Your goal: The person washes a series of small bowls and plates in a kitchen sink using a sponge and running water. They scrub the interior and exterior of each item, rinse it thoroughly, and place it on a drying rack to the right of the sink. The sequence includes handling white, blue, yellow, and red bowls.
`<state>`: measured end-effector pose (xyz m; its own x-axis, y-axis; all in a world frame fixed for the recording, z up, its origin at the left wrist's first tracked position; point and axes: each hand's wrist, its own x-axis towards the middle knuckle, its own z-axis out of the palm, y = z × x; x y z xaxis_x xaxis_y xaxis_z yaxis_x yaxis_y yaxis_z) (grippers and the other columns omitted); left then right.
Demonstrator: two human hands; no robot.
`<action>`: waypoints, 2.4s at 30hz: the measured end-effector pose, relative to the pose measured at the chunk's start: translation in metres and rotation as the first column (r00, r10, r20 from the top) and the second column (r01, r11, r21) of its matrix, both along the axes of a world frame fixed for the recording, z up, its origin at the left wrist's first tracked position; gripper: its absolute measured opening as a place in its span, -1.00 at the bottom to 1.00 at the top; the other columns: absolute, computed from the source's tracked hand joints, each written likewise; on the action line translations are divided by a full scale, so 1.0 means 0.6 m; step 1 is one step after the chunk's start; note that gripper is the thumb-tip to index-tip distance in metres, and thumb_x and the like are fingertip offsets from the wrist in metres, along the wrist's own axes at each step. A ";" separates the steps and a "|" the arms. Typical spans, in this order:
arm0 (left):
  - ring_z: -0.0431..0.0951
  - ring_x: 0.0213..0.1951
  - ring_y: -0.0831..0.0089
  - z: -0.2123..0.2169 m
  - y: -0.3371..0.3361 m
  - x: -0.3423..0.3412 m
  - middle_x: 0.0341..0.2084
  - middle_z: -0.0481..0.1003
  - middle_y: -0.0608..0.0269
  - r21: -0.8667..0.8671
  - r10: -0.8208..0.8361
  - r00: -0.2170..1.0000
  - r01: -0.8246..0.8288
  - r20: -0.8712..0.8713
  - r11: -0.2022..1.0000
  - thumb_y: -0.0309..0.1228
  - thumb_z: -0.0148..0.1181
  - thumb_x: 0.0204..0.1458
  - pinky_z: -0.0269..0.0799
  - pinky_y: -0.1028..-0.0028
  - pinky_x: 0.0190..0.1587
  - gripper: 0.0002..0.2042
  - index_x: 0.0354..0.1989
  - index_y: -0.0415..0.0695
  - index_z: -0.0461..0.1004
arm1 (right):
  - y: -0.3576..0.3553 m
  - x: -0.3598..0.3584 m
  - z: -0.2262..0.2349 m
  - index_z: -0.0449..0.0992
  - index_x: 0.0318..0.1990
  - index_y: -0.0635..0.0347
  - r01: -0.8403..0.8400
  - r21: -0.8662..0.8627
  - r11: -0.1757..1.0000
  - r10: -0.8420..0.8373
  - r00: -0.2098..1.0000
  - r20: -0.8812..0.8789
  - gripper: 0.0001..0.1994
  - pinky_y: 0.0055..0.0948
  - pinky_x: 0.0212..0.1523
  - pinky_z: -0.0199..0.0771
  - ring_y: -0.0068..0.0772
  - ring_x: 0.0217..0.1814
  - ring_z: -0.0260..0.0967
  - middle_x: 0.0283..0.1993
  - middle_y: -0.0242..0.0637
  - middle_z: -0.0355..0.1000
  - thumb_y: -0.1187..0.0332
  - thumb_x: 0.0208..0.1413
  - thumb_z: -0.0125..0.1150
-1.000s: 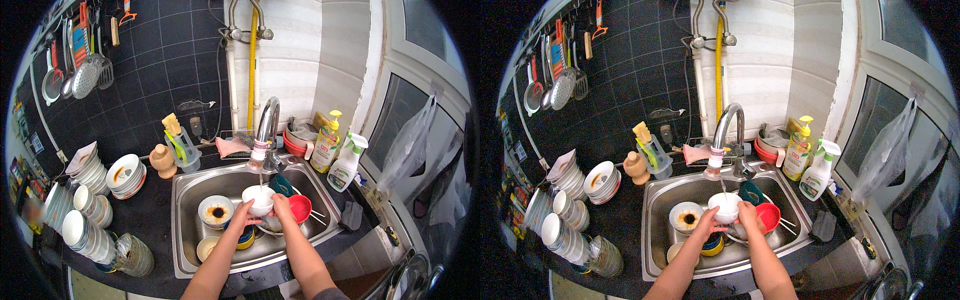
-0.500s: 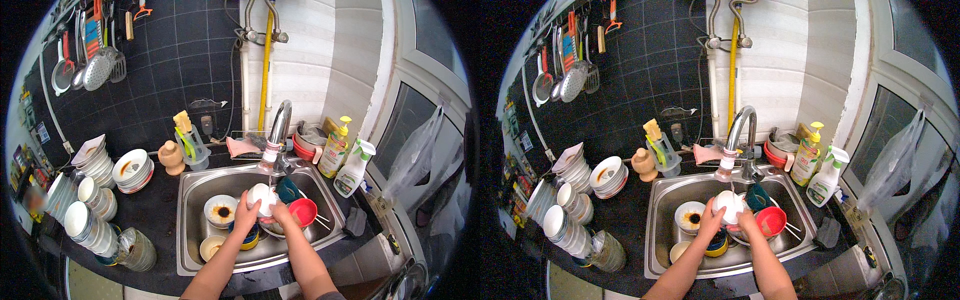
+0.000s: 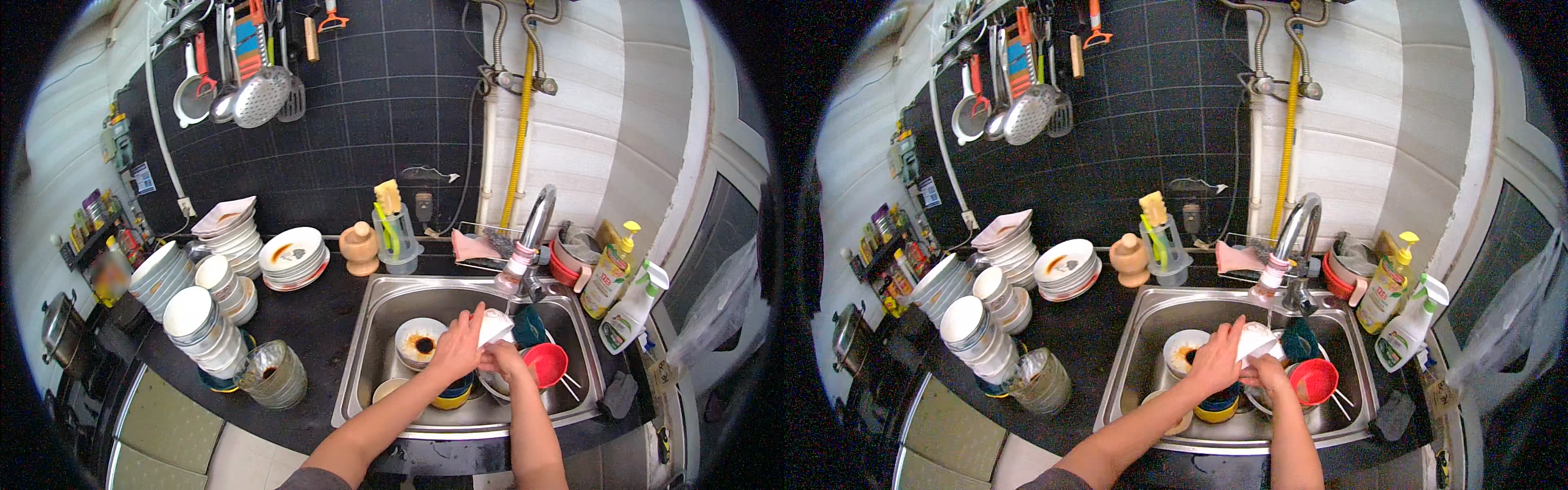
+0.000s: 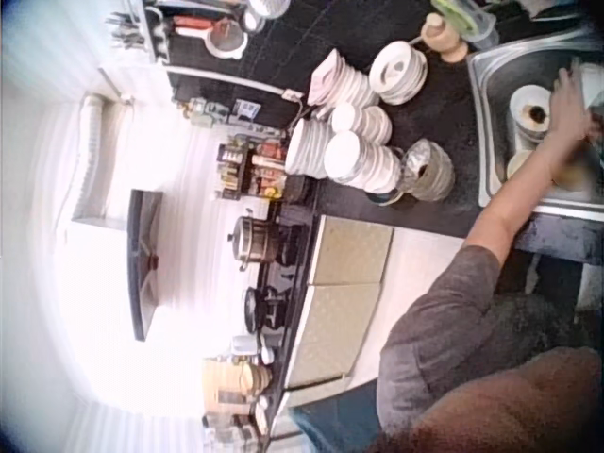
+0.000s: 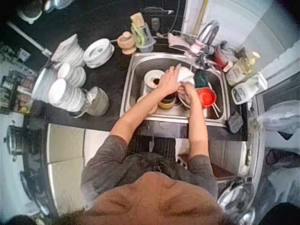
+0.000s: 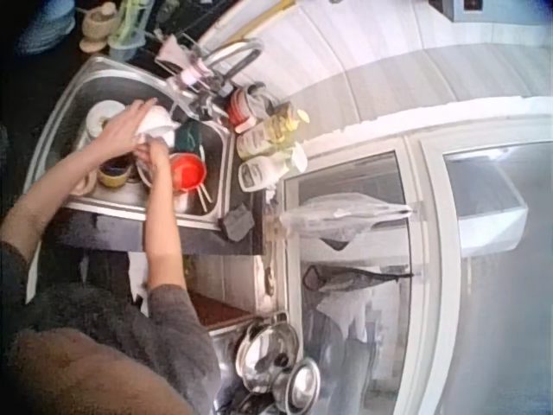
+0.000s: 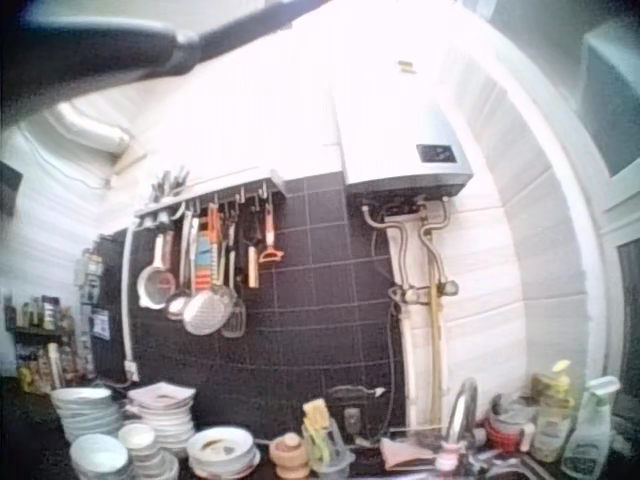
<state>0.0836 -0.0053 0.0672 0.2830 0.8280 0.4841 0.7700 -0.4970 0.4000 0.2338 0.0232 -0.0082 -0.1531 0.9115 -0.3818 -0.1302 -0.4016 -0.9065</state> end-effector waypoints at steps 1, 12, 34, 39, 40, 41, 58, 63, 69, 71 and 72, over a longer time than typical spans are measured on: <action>0.40 -0.23 0.04 0.001 -0.002 -0.010 -0.23 0.30 -0.06 -0.005 0.007 1.000 -0.007 0.010 1.000 -0.46 0.10 -0.24 0.40 0.22 -0.27 -0.31 0.17 -0.21 -0.01 | -0.005 -0.004 0.008 0.31 -0.18 0.31 -0.014 0.019 1.000 0.014 1.000 -0.012 -0.78 -0.41 -0.47 0.52 -0.33 -0.41 0.44 -0.30 -0.20 0.42 0.37 0.07 -0.02; 0.38 -0.15 -0.08 -0.001 0.001 -0.148 -0.16 0.31 -0.27 -0.035 0.422 0.875 -0.427 0.239 0.904 -0.52 0.05 -0.18 0.33 0.17 -0.14 -0.36 0.12 -0.32 -0.07 | -0.002 0.000 -0.002 0.30 -0.04 0.24 -0.136 0.087 0.987 0.136 0.991 0.004 -0.73 -0.49 -0.34 0.47 -0.42 -0.26 0.43 -0.16 -0.24 0.42 0.36 0.11 -0.06; 0.49 -0.43 0.08 -0.104 0.145 -0.377 -0.19 0.33 -0.14 -0.734 0.706 -0.203 -0.195 0.679 0.650 -0.41 -0.11 0.04 0.56 0.28 -0.56 -0.58 0.03 -0.42 0.12 | 0.008 -0.002 -0.022 0.33 -0.08 0.19 -0.110 0.087 0.990 0.105 0.992 0.065 -0.77 -0.54 -0.38 0.42 -0.49 -0.34 0.41 -0.21 -0.29 0.45 0.38 0.11 -0.05; 0.44 -0.57 0.30 -0.096 0.137 -0.368 -0.40 0.43 0.07 -0.802 0.788 -0.181 -0.252 0.589 0.542 -0.37 0.05 -0.02 0.51 0.34 -0.56 -0.64 -0.12 -0.40 0.32 | 0.005 -0.008 -0.028 0.49 -0.25 0.21 -0.407 0.232 0.883 0.253 0.831 0.496 -0.81 -0.62 -0.40 0.37 -0.59 -0.38 0.36 -0.37 -0.35 0.47 0.32 0.03 0.08; 0.46 -0.44 0.24 -0.085 0.131 -0.362 -0.28 0.36 0.05 -0.810 0.795 -0.171 -0.209 0.582 0.548 -0.33 0.14 -0.08 0.50 0.33 -0.50 -0.55 -0.05 -0.36 0.25 | -0.030 -0.020 0.022 0.54 -0.28 0.19 -0.483 0.224 0.847 0.266 0.748 0.608 -0.77 -0.61 -0.42 0.33 -0.62 -0.44 0.32 -0.43 -0.38 0.47 0.27 -0.06 0.20; 0.44 -0.37 0.21 -0.074 0.127 -0.351 -0.22 0.31 0.03 -0.827 0.817 -0.192 -0.287 0.544 0.483 -0.32 0.18 -0.11 0.50 0.33 -0.49 -0.50 -0.03 -0.35 0.21 | -0.017 -0.016 -0.029 0.53 -0.21 0.12 -0.628 0.262 0.733 0.429 0.725 0.539 -0.71 -0.57 -0.42 0.34 -0.61 -0.45 0.32 -0.38 -0.41 0.48 0.24 -0.12 0.26; 0.37 -0.32 0.45 -0.094 0.044 -0.169 -0.32 0.37 0.15 -0.264 0.406 0.480 -0.337 0.778 0.904 -0.56 0.06 -0.13 0.28 0.49 -0.22 -0.77 -0.22 -0.23 0.37 | -0.039 -0.023 0.023 0.51 -0.24 0.20 -0.592 0.102 0.800 0.491 0.742 0.457 -0.72 -0.64 -0.54 0.31 -0.60 -0.51 0.41 -0.47 -0.34 0.47 0.20 -0.04 0.22; 0.42 -0.39 0.54 -0.137 0.054 -0.099 -0.41 0.48 0.27 -0.404 0.359 0.487 -0.013 0.796 0.915 -0.52 -0.02 -0.02 0.31 0.59 -0.31 -0.87 -0.33 -0.20 0.46 | -0.016 0.007 0.021 0.45 -0.23 0.24 -0.281 0.237 0.930 0.237 0.951 0.197 -0.74 -0.71 -0.59 0.24 -0.59 -0.52 0.43 -0.42 -0.38 0.46 0.24 0.02 0.15; 0.42 -0.28 0.53 -0.170 0.074 -0.011 -0.23 0.45 0.32 -0.558 0.397 0.458 0.298 0.795 0.774 -0.19 -0.13 0.12 0.30 0.52 -0.30 -0.68 -0.07 -0.11 0.37 | -0.008 0.028 0.039 0.42 -0.31 0.09 0.223 0.140 0.965 -0.203 0.969 -0.144 -0.72 -0.73 -0.73 0.10 -0.64 -0.66 0.33 -0.52 -0.45 0.39 0.10 -0.02 0.18; 0.42 -0.28 0.52 -0.139 0.062 0.024 -0.20 0.44 0.33 -0.597 0.457 0.401 0.372 0.794 0.710 -0.15 -0.15 0.12 0.30 0.52 -0.28 -0.64 -0.02 -0.10 0.33 | -0.006 0.035 0.042 0.40 -0.34 0.06 0.353 0.011 0.936 -0.342 0.914 -0.218 -0.69 -0.72 -0.77 0.06 -0.66 -0.70 0.27 -0.57 -0.48 0.34 0.04 -0.05 0.19; 0.43 -0.24 0.46 -0.140 0.066 0.033 -0.10 0.39 0.28 -0.593 0.434 0.419 0.411 0.798 0.692 -0.12 -0.10 0.11 0.32 0.49 -0.24 -0.56 0.11 -0.08 0.21 | 0.005 0.038 0.028 0.36 -0.35 0.02 0.376 -0.032 0.926 -0.370 0.891 -0.263 -0.66 -0.74 -0.83 -0.07 -0.69 -0.78 0.10 -0.59 -0.51 0.27 -0.02 -0.08 0.18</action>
